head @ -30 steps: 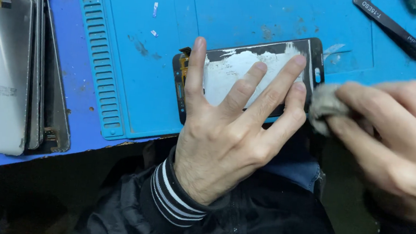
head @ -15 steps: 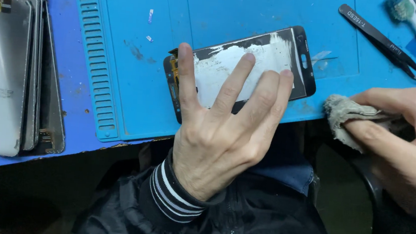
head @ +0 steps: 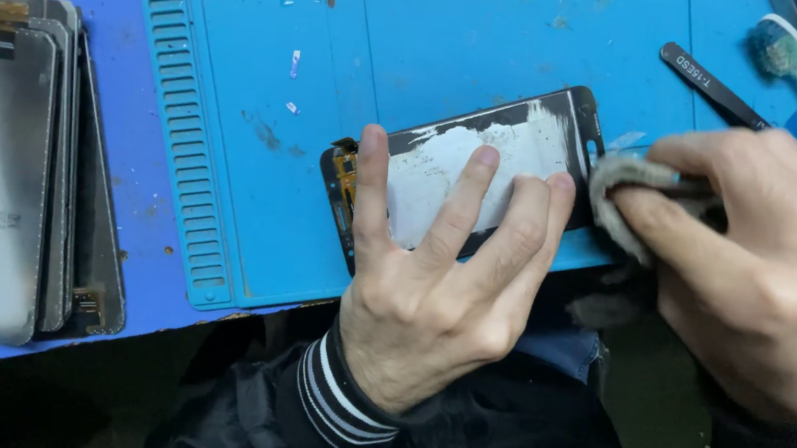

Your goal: The person cleans the back of a disassembled smartphone screen using a cloth and a metal scraper. They wipe the surface to remove residue and then use the scraper to lift and remove stubborn adhesive or debris from the edges and corners.

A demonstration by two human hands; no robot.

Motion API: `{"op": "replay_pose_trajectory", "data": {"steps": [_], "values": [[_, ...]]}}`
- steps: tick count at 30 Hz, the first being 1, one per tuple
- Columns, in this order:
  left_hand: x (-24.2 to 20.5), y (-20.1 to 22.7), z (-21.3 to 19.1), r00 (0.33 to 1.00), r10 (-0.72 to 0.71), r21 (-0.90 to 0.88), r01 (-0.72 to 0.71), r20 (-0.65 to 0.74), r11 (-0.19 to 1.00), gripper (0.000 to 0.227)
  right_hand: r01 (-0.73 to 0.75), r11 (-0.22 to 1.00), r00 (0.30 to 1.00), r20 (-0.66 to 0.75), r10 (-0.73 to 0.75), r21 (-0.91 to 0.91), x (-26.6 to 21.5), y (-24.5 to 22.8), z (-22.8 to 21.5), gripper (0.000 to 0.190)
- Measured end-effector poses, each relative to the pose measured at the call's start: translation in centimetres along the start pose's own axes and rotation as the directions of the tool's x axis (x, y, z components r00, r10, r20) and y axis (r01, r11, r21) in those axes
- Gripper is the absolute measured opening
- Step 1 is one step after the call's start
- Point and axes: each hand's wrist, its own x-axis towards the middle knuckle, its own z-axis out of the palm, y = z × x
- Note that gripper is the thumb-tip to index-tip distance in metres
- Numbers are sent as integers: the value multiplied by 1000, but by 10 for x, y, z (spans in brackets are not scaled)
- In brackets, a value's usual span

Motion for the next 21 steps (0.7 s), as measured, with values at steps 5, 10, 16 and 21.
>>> {"op": "replay_pose_trajectory", "data": {"steps": [5,10,16,21], "values": [[1,-3,0,1000,-29,-33,29,-9,999,8,-114,985,987,-101,127,127,-15,-6,17,6],[1,-3,1,999,-49,-28,49,-18,998,7,-175,982,984,-34,177,66,-23,-3,18,8],[1,-2,1,998,-62,-42,61,-10,997,10,-167,985,983,-67,170,51,-17,-8,18,10],[0,-3,2,998,-54,-28,53,-29,998,7,-125,992,991,-39,125,-8,-12,-6,16,10]]}}
